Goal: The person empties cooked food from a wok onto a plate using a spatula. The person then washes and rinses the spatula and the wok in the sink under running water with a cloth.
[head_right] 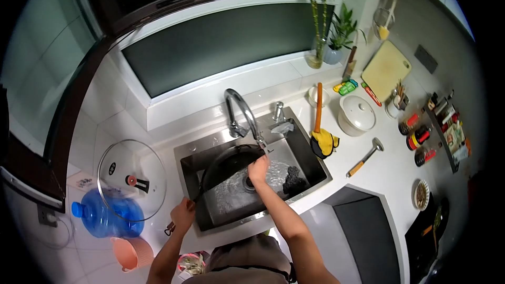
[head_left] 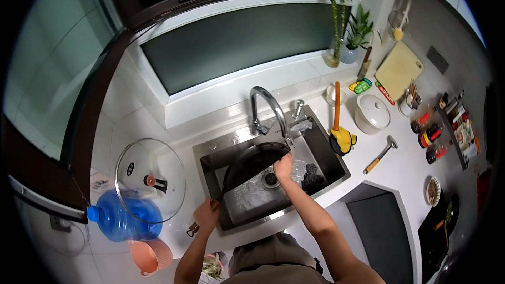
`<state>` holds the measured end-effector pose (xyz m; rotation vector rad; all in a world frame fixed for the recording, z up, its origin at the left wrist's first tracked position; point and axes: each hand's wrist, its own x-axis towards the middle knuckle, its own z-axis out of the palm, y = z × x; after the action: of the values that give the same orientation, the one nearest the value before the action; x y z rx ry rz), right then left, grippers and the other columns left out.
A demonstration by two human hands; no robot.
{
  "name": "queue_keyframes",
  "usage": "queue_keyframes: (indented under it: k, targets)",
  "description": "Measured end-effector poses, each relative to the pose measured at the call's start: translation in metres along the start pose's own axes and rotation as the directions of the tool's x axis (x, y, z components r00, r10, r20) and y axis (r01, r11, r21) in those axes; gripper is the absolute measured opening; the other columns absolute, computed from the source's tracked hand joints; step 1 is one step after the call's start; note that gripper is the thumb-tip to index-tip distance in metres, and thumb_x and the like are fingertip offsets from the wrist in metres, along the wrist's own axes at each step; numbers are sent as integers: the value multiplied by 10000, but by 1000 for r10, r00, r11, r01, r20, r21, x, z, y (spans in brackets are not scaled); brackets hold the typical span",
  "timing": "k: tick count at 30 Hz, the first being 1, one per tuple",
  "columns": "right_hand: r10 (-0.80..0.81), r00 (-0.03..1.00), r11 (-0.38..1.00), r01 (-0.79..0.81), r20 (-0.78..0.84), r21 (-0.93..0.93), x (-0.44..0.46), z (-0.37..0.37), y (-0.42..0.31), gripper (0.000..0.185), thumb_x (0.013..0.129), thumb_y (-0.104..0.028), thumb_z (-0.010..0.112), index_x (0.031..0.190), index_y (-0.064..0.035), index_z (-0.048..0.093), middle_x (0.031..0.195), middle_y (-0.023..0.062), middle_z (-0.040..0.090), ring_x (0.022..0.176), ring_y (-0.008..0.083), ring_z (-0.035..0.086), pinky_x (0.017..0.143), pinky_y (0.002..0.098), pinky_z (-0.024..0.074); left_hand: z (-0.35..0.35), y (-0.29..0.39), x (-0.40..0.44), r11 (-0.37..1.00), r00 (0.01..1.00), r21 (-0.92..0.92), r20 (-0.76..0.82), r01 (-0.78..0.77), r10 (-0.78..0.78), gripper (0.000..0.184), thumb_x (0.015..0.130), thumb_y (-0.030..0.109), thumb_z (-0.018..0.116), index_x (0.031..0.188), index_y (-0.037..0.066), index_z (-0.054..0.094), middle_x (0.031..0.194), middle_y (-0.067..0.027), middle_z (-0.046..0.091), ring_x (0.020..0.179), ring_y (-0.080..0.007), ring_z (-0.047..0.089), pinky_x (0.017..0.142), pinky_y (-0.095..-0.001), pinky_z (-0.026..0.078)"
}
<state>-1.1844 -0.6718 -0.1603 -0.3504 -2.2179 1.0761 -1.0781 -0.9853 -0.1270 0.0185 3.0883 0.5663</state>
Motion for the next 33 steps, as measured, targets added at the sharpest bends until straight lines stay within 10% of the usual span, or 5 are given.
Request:
queue_keyframes:
  k: [3, 5, 14, 20, 33]
  targets:
    - [175, 889, 972, -85, 424, -221, 10, 7, -7, 226, 809, -143, 522, 926, 8, 641, 993, 247, 621, 918, 431, 577, 827, 465, 464, -7, 3, -3, 996, 996, -7, -22, 91, -91, 222, 707, 104, 656, 896, 113, 540, 719, -110, 628, 674, -327, 616, 584, -441, 458]
    - [554, 301, 810, -411, 776, -419, 22, -10, -30, 297, 809, -237, 538, 977, -19, 649, 1047, 260, 619, 957, 419, 595, 847, 465, 473, -5, 0, -7, 993, 991, -21, -75, 112, -114, 215, 712, 108, 660, 882, 106, 528, 710, -109, 616, 666, -328, 609, 578, -445, 453]
    - [204, 882, 953, -78, 426, -294, 32, 11, 1, 608, 830, -191, 556, 1338, 72, 350, 1344, 284, 410, 1267, 374, 398, 1093, 393, 261, 21, -9, -8, 991, 981, 75, -170, 108, -94, 221, 717, 112, 666, 863, 98, 500, 724, -81, 572, 697, -294, 579, 606, -422, 421]
    - [472, 830, 871, -491, 298, -11, 79, 89, 7, 763, 813, -67, 495, 1437, 47, 70, 1467, 270, 208, 1367, 352, 231, 1125, 349, 184, 33, 10, -16, 984, 984, 83, -93, 158, -150, 224, 718, 107, 664, 906, 107, 541, 780, -74, 589, 793, -269, 584, 655, -401, 411]
    - [1, 707, 993, 83, 707, -84, -19, -72, 51, 388, 802, -130, 582, 1189, -99, 590, 1274, 181, 515, 1156, 333, 515, 970, 364, 416, 75, 6, -7, 994, 960, 95, 270, 50, -74, 338, 722, 315, 688, 929, 55, 628, 825, -158, 640, 789, -327, 635, 715, -428, 507]
